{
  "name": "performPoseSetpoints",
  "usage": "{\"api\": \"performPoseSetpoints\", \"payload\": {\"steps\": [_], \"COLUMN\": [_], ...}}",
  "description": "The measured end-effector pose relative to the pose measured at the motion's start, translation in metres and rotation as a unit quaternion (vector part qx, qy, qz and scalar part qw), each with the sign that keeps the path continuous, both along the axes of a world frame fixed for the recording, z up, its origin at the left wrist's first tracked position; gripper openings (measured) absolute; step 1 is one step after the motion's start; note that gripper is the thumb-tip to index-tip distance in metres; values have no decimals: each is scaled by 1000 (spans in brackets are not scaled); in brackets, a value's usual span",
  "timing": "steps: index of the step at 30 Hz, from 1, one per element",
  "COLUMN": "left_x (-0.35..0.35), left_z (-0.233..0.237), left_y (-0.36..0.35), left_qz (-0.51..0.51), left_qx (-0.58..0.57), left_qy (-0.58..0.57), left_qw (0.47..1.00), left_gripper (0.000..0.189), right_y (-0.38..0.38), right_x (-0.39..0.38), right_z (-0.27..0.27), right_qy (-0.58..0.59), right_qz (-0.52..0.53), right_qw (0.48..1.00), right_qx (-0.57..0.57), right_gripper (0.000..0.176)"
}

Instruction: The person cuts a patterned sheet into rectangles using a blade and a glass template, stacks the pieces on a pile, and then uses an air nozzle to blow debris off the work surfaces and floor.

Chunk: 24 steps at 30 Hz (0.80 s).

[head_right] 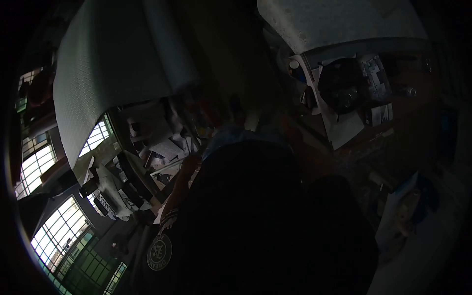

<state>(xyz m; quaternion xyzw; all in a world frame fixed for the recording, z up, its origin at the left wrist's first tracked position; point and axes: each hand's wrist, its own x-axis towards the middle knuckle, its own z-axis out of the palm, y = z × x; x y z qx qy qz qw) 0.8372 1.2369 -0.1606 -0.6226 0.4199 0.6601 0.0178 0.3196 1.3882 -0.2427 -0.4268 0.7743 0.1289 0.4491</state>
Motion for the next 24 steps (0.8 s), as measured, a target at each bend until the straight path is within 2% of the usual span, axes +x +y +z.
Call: {"api": "performPoseSetpoints", "payload": {"steps": [1,3,4,6,8,9,10,12,13,15,16,18,19,21,22,24], "left_x": [12,-7,-15,-12,-14,-27,-27,-26,-24,-17,-14,-22,-28,-29,-27,5], "left_z": [-17,11,23,22,24,41,43,44,44,41,38,53,63,67,65,25], "left_y": [1,-7,-10,-12,-12,-14,-13,-15,-15,-16,-17,-21,-22,-23,-28,-16], "left_qz": [-36,-15,5,10,15,-8,-32,-34,-33,-59,-84,-47,-11,-8,-5,-25], "left_qx": [-27,-14,-1,3,6,-9,-24,-20,-15,-16,-18,-12,-6,23,49,12], "left_qy": [45,7,-31,-24,-16,-40,-63,-64,-65,-74,-82,-90,-98,-104,-108,-60], "left_qw": [998,1000,999,1000,1000,999,997,997,997,995,993,995,995,994,993,998], "left_gripper": [35,36,37,37,38,38,38,39,40,40,41,40,38,38,48,48], "right_y": [0,8,21,47,24,16,11,2,-3,-15,-22,-34,-34,-32,-46,-78], "right_x": [0,1,3,8,6,6,10,10,11,14,13,10,11,15,16,22], "right_z": [0,-15,-45,-106,-51,-33,-27,-31,-32,-26,-22,-11,-8,-6,1,18], "right_qy": [1,16,16,59,58,56,56,68,68,-46,-46,-68,-68,-96,-95,-109], "right_qz": [-1,37,37,48,35,21,20,53,53,-44,-43,-76,-74,-171,-168,-187], "right_qw": [1000,999,999,992,994,996,996,980,980,968,968,992,992,961,960,959], "right_qx": [-1,-10,-10,-100,-81,-61,-61,-180,-180,-241,-242,-72,-71,-196,-202,-184], "right_gripper": [74,77,77,90,87,83,83,74,74,87,87,85,85,64,64,67]}}
